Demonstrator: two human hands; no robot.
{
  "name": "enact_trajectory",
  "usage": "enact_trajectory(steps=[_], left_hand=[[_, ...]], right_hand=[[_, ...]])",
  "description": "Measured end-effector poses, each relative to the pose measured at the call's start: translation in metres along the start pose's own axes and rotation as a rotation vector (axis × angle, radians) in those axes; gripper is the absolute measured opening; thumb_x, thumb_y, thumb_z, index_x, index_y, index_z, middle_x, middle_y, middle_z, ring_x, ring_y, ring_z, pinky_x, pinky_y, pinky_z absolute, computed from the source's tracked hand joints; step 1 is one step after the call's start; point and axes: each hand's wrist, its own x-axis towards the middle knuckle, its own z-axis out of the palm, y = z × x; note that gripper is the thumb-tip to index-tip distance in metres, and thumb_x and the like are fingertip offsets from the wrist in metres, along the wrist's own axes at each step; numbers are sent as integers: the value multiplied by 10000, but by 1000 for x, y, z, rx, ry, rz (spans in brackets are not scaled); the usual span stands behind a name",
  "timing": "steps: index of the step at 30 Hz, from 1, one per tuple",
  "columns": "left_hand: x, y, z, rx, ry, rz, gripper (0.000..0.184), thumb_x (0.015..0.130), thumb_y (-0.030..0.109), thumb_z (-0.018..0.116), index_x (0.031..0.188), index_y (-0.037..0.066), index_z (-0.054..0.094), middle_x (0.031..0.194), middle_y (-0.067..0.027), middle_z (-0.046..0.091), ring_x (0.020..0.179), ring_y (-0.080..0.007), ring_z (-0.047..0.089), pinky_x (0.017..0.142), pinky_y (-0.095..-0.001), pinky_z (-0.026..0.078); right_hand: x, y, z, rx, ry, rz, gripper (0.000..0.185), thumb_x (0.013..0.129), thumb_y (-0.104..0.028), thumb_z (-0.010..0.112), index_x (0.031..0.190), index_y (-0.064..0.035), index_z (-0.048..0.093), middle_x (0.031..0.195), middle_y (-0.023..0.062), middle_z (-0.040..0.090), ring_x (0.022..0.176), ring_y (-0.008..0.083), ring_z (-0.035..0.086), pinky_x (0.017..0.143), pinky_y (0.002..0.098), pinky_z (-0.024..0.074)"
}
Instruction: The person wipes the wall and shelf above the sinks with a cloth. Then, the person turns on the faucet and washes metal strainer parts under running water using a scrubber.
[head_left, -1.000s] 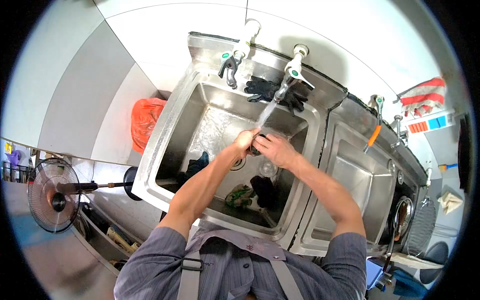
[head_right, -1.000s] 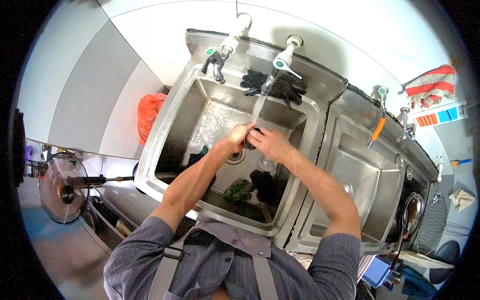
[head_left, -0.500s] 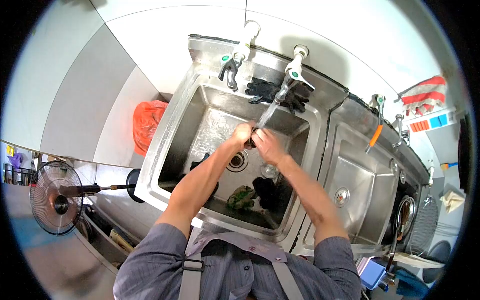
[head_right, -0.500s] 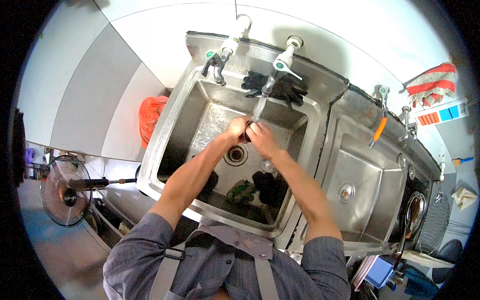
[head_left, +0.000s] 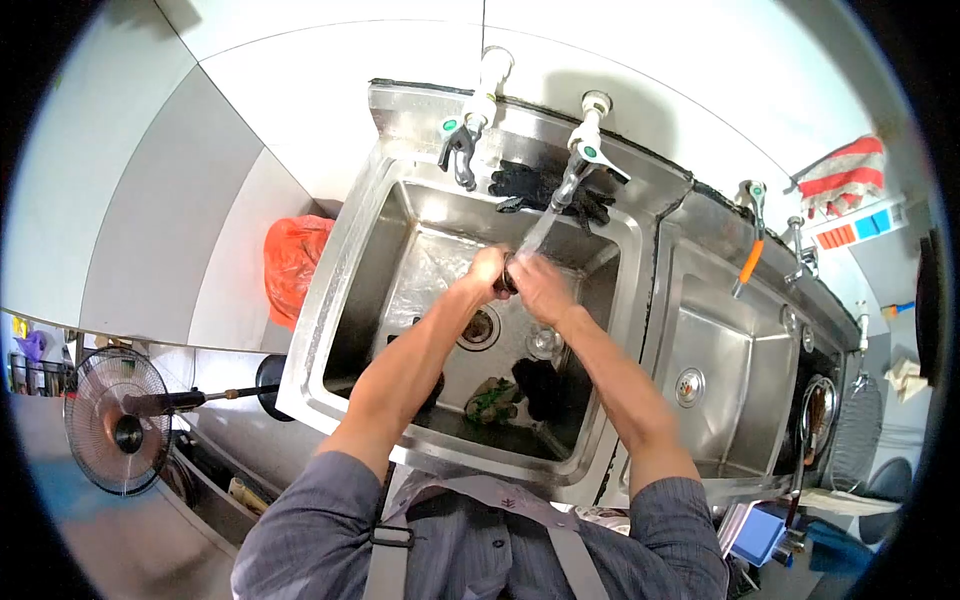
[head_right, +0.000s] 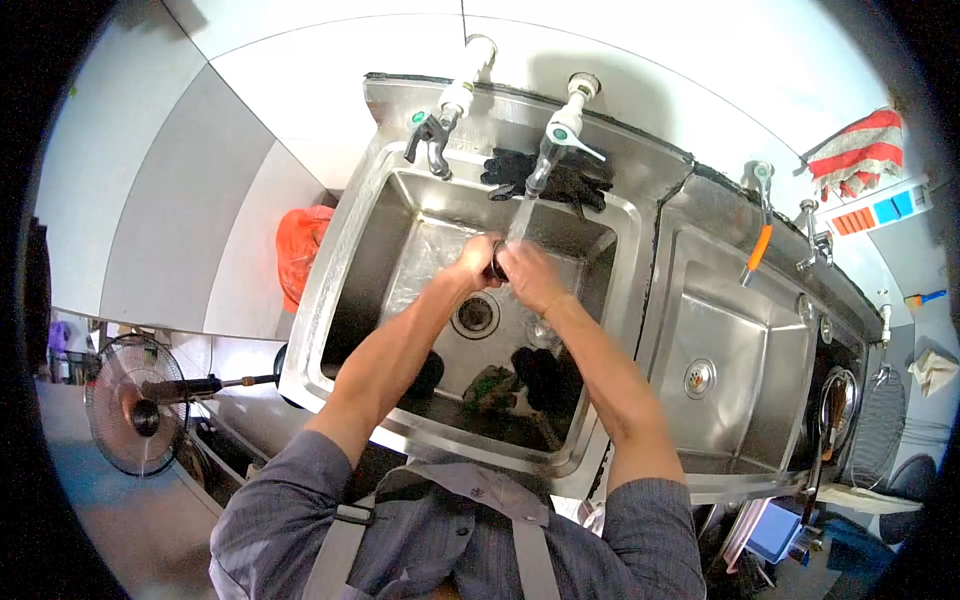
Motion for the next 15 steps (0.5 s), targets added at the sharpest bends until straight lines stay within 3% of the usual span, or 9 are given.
enact_trajectory(steps=[2,3,6,8,9,10,12,14,15], left_hand=[[22,-10,1,-106,-70,59,363,976,402,511,800,95,591,634,-67,564,459,-227,514,382,-382,376],[24,-11,6,-122,-12,83,357,976,384,519,784,92,592,657,-70,577,460,-225,500,392,-385,377],[24,-15,15,-193,73,237,333,979,366,525,800,92,584,679,-77,581,464,-223,495,399,-387,378],[21,-15,11,-154,40,165,304,987,339,510,817,98,580,689,-76,576,468,-220,497,405,-380,372],[31,-14,4,-92,-59,48,301,990,338,500,833,97,588,690,-77,577,467,-221,497,401,-380,369],[24,-4,5,-27,-158,-65,300,992,336,491,849,95,595,691,-78,579,466,-223,497,397,-380,366],[18,-1,6,64,-171,-134,312,990,335,475,833,97,601,661,-77,569,455,-222,489,374,-381,347],[21,-8,6,32,-123,-123,324,985,341,474,805,99,594,636,-74,561,461,-219,509,361,-374,328],[16,-9,7,53,-109,-43,345,977,354,490,825,75,627,638,-80,580,452,-214,524,355,-358,324]], right_hand=[[2,-8,10,53,83,454,249,858,-115,649,1073,-8,585,905,173,648,790,391,657,728,494,543],[4,-10,7,44,80,460,249,858,-115,649,1073,-8,585,905,173,648,790,391,657,728,494,543],[17,-19,4,555,171,906,159,871,-125,659,974,-19,603,781,165,611,724,391,635,680,461,536],[18,-27,1,910,227,1197,121,879,-132,666,908,-27,614,699,160,587,680,391,621,647,438,531],[1,-20,19,215,234,700,150,870,-118,661,950,-11,594,789,156,623,698,386,620,671,466,530],[-4,-10,10,206,238,704,150,870,-118,661,950,-11,594,789,156,623,698,386,620,671,466,530],[-12,6,-7,-63,83,-113,180,865,-111,647,999,-18,571,876,152,643,717,389,618,712,497,528],[-11,0,-3,-56,56,-129,195,871,-88,616,1042,-23,549,915,149,634,726,391,613,743,525,525],[-10,-12,9,37,82,255,161,877,-85,613,1014,-23,556,893,144,633,710,378,607,733,506,528]])
